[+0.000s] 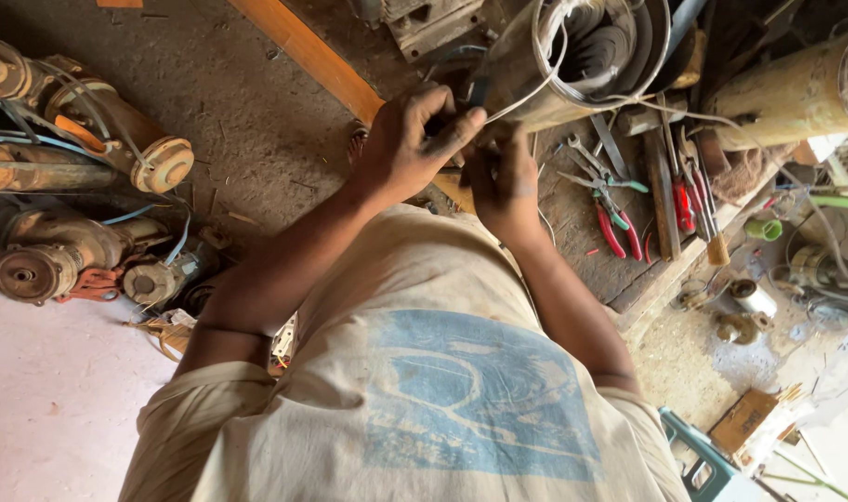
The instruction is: The person strips the insulation from several colored wires using pliers, then twists the exposed copper strands together. They wrap the connection with black electrical tape and place the finished assembly into a metal can.
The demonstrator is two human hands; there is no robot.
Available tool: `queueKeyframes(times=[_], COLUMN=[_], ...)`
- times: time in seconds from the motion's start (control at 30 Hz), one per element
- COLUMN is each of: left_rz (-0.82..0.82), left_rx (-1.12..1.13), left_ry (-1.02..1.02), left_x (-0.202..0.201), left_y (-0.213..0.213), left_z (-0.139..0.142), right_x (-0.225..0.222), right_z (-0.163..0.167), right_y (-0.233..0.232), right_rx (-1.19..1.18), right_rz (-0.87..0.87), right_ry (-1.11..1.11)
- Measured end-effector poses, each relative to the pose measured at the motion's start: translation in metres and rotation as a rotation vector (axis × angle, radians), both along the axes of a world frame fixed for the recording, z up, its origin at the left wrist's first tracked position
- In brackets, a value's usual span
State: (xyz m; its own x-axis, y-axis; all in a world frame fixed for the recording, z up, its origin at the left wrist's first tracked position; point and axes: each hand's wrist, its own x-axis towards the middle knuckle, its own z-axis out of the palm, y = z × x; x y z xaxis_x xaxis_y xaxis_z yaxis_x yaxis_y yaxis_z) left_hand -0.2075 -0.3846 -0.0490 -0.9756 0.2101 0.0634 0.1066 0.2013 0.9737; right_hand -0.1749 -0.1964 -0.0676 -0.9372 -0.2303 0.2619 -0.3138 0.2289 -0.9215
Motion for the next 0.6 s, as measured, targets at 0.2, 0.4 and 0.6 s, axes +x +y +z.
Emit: queueKeyframes(times=[0.2,0.4,0.6], left_rz=[-0.069,0.016,0.057], left_rx=[-0.043,-0.205,-0.231], left_ry=[0.472,0.357,0.316], left_x=[0.006,0.003,-0.001], left_y=[-0.019,-0.018,-0.005], left_z=[0.006,-0.001,0.002], right_x=[0.002,-0.009,0.009], right_z=[0.058,0.073,0.028], right_y=[0.011,0.01,-0.001], right_rx=[-0.085,-0.462,-0.145], right_rz=[-0.033,0.063,-0.073], right_ry=[-0.058,-0.377,-0.118])
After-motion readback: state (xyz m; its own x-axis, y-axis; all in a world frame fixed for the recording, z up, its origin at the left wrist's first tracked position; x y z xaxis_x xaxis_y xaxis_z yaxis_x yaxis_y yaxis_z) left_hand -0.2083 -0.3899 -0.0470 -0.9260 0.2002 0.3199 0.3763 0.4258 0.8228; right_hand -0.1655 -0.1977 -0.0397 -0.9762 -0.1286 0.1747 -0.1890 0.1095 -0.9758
